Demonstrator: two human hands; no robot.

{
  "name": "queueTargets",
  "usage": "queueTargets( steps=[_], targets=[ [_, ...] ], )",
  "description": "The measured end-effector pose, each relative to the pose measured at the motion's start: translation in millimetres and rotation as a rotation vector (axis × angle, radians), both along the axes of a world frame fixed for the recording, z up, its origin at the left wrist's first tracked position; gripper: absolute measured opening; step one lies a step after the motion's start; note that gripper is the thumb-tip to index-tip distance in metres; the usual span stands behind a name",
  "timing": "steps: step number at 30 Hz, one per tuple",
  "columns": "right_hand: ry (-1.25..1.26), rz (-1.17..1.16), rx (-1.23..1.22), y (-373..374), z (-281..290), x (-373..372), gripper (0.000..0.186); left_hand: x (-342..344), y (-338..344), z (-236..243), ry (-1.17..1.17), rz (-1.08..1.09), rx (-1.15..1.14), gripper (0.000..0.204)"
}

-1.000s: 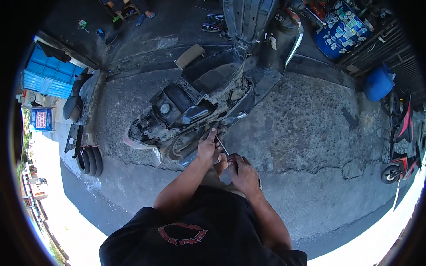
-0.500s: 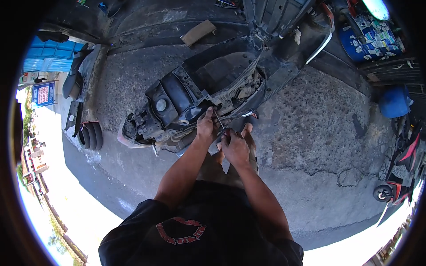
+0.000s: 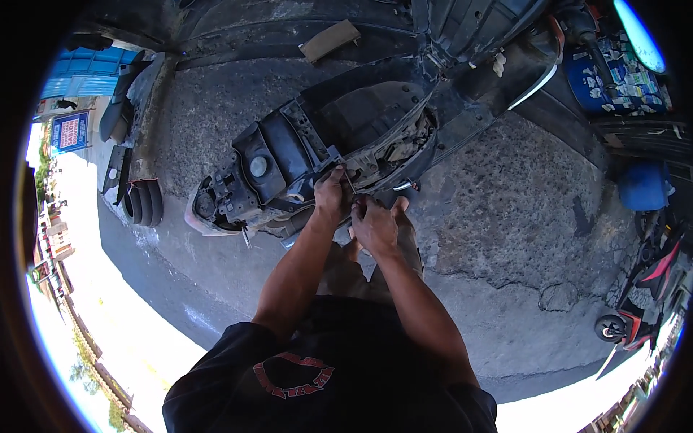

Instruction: Repairing and adjusting parts on a motorcycle using a screwdriver.

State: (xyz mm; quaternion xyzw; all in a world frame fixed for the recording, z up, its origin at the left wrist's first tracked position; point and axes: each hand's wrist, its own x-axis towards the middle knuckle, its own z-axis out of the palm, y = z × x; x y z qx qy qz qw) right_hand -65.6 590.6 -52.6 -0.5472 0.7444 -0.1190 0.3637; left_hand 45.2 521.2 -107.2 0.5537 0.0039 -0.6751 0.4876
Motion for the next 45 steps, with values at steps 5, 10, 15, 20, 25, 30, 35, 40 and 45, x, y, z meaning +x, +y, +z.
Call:
queueTargets(
  steps=[5,10,15,20,25,30,35,40,45],
  targets=[
    [-0.753,-0.454,0.427,-8.5,-7.5,-14.2,0.04,6.7,14.2,2.5,0.01,-0.248,0.071,0.022],
    [-0.557,-0.343,0.161,32.3,-33.0,-5.4,0.045,9.5,11.8,-24.3,-0.279,-0.289,0.044,0.03],
    [-0.981,-0.835,0.183,51.4,-33.1,-3.1,0.041,11.2,14.9,-11.1,-0.229,-0.309,0.12,0.03],
    [-0.895,-0.787,-0.105,56.6,-58.0,-2.9,0.049,4.2,12.6,-18.3,-0.215,-0.342,0.058,0.035],
    [-0.576,-0.552,-0.161,52.4,-34.5,5.2,0.056,12.8,14.3,-24.5,-0.272,-0.35,0.063,0.034],
    [-0.653,-0.548,-0.133,58.7,-68.8,-11.6,0.057,4.4,11.0,-21.5,-0.276,-0.376,0.08,0.036],
    [-0.411,-0.547,-0.245,68.5,-85.4,-11.4,0.064,-8.5,7.0,-0.9,-0.374,-0.411,0.088,0.032],
    [-0.743,-0.777,0.084,44.1,-19.7,4.8,0.053,9.7,10.8,-10.1,-0.321,-0.4,0.07,0.039],
    [-0.811,-0.598,-0.071,48.6,-26.5,-2.5,0.048,0.8,5.6,-0.5,-0.56,-0.426,0.038,0.04]
  ],
)
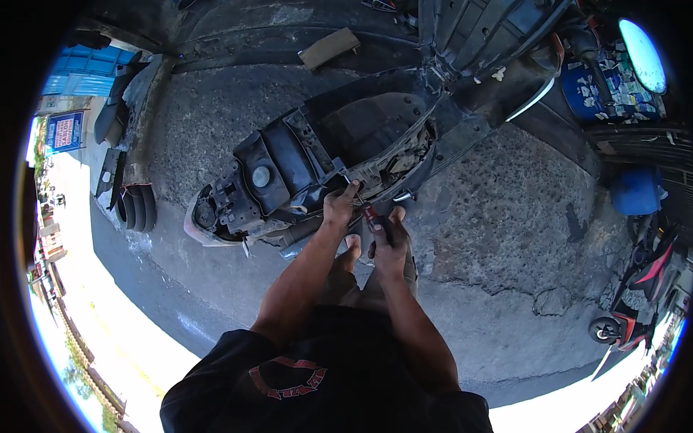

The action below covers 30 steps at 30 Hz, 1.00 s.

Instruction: Repairing and adjusting parts on a motorcycle using a screwdriver.

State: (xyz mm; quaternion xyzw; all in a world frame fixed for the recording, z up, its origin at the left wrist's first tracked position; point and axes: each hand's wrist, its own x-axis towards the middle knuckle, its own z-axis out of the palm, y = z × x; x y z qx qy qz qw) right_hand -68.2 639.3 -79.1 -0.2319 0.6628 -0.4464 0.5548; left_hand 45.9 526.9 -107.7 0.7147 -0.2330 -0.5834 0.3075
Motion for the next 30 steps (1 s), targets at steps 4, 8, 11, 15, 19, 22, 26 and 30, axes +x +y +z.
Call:
queueTargets(
  steps=[4,8,11,15,19,22,26,30],
  targets=[
    [-0.426,-0.307,0.219,-19.1,16.0,1.3,0.039,7.8,0.1,0.8,0.041,0.009,0.027,0.041],
    [0.348,0.268,-0.006,-27.5,-0.5,-13.6,0.039,13.2,3.9,-6.4,0.051,-0.06,0.058,0.046],
    [0.616,0.293,-0.137,-28.4,-3.1,-4.5,0.039,35.2,38.4,-11.2,0.18,-0.033,0.014,0.046],
    [0.32,0.214,0.051,-27.7,-19.2,-12.7,0.038,101.3,108.2,5.9,-0.475,-0.596,-0.537,0.035],
    [0.078,0.203,0.111,-27.4,-29.8,-6.7,0.039,159.5,174.4,-33.5,-0.566,-0.605,-0.58,0.031],
    [0.251,0.352,0.181,-30.5,-23.0,-12.4,0.043,158.9,171.7,-32.8,-0.488,-0.651,-0.712,0.025],
    [0.437,0.611,0.232,-8.8,13.3,-10.0,0.055,104.2,147.7,-12.5,0.023,-0.613,-0.26,0.02],
    [0.594,0.651,0.159,41.2,34.1,29.6,0.046,84.6,188.2,-87.5,0.194,-0.547,-0.26,0.017]
  ],
)
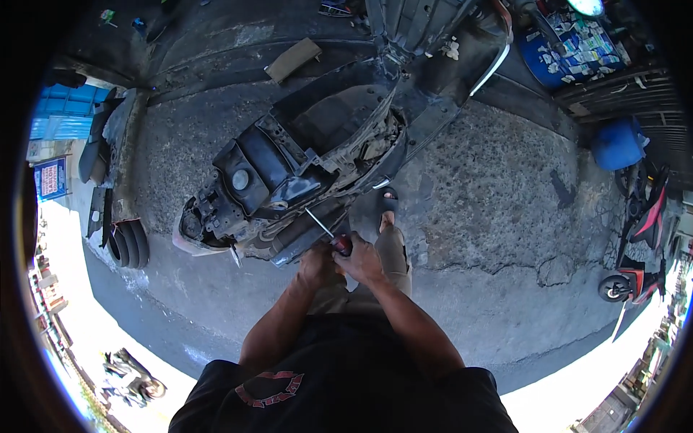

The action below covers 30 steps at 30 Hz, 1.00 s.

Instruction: Repairing and adjusting parts on a motorcycle using a screwdriver.

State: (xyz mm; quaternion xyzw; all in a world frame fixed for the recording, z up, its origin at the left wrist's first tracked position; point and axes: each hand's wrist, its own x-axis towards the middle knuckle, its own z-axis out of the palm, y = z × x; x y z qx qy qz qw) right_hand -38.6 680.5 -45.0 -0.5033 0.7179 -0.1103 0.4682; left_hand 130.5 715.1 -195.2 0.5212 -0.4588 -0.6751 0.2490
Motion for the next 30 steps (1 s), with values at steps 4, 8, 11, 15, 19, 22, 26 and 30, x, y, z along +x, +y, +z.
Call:
queueTargets(
  steps=[4,8,11,15,19,22,26,30],
  targets=[
    [0.124,-0.13,-0.153,57.8,-32.8,-6.2,0.039,-50.1,5.6,30.4,0.733,0.382,0.743,0.014],
    [0.15,-0.214,-0.211,92.3,-37.7,-9.7,0.032,-63.5,32.3,50.4,0.679,0.366,0.605,0.015],
    [0.134,-0.286,-0.252,121.5,-58.2,-17.8,0.03,-77.9,46.2,70.3,0.768,0.348,0.636,0.015],
    [0.065,-0.411,-0.269,139.4,-94.3,-15.0,0.028,-78.5,69.5,47.1,0.128,0.399,0.631,0.011],
    [-0.19,-0.491,-0.461,161.1,-164.7,-17.2,0.037,-89.3,38.4,-39.6,0.226,0.492,0.357,0.029],
    [-0.306,-0.544,-0.395,155.1,-226.2,-25.1,0.043,-114.6,-3.4,-81.5,0.194,0.558,0.21,0.033],
    [-0.387,-0.612,-0.471,132.6,-309.5,-33.4,0.043,-136.9,-37.8,-153.2,0.289,0.397,-0.103,0.039],
    [-0.424,-0.66,-0.679,115.7,-380.4,-30.4,0.043,-138.2,-51.2,-209.9,0.372,0.347,-0.248,0.039]
  ],
)
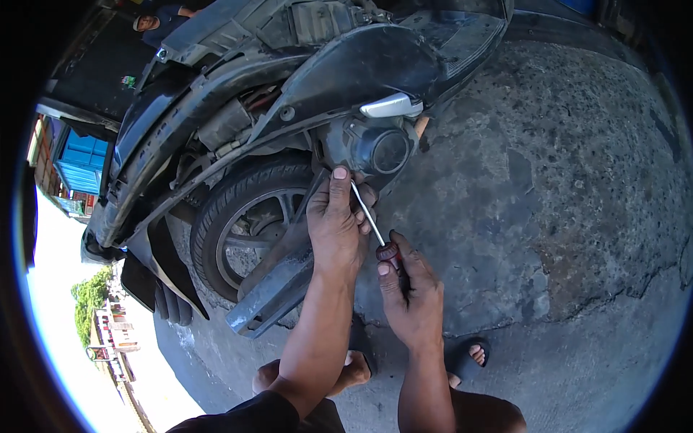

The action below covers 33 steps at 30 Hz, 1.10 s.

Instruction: Repairing and adjusting parts on a motorcycle using a screwdriver.

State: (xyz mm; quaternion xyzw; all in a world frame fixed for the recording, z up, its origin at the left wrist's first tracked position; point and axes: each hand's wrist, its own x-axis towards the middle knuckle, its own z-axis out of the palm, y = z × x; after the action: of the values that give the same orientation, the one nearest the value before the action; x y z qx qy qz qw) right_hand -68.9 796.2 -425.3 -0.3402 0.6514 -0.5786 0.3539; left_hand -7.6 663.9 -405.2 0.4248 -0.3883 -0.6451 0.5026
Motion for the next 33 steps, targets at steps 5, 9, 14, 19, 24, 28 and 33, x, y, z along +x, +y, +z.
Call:
queueTargets(
  steps=[5,9,14,19,24,28,33],
  targets=[
    [-0.013,-0.076,-0.157,-10.4,-52.4,7.6,0.042,3.8,-0.5,-18.5,0.005,-0.016,-0.098,0.033],
    [-0.028,-0.098,-0.173,-26.3,-72.5,16.6,0.042,9.8,-14.5,-30.4,-0.008,-0.1,-0.175,0.031],
    [-0.091,-0.097,-0.292,-43.3,-74.9,21.0,0.042,8.4,-25.6,-19.0,0.001,-0.117,-0.21,0.031],
    [-0.129,-0.1,-0.297,-46.1,-78.2,26.5,0.042,14.8,-22.0,-20.6,0.015,-0.149,-0.203,0.033],
    [-0.105,-0.081,-0.339,-54.5,-79.9,29.6,0.041,19.4,-28.5,-20.4,0.08,-0.124,-0.175,0.032],
    [-0.043,-0.094,-0.377,-54.4,-72.8,26.5,0.039,18.4,-33.2,-16.7,0.067,-0.117,-0.193,0.027],
    [0.061,-0.045,-0.314,-58.4,-74.0,24.8,0.05,18.6,-43.6,-14.4,-0.02,-0.12,-0.141,0.023]
  ],
)
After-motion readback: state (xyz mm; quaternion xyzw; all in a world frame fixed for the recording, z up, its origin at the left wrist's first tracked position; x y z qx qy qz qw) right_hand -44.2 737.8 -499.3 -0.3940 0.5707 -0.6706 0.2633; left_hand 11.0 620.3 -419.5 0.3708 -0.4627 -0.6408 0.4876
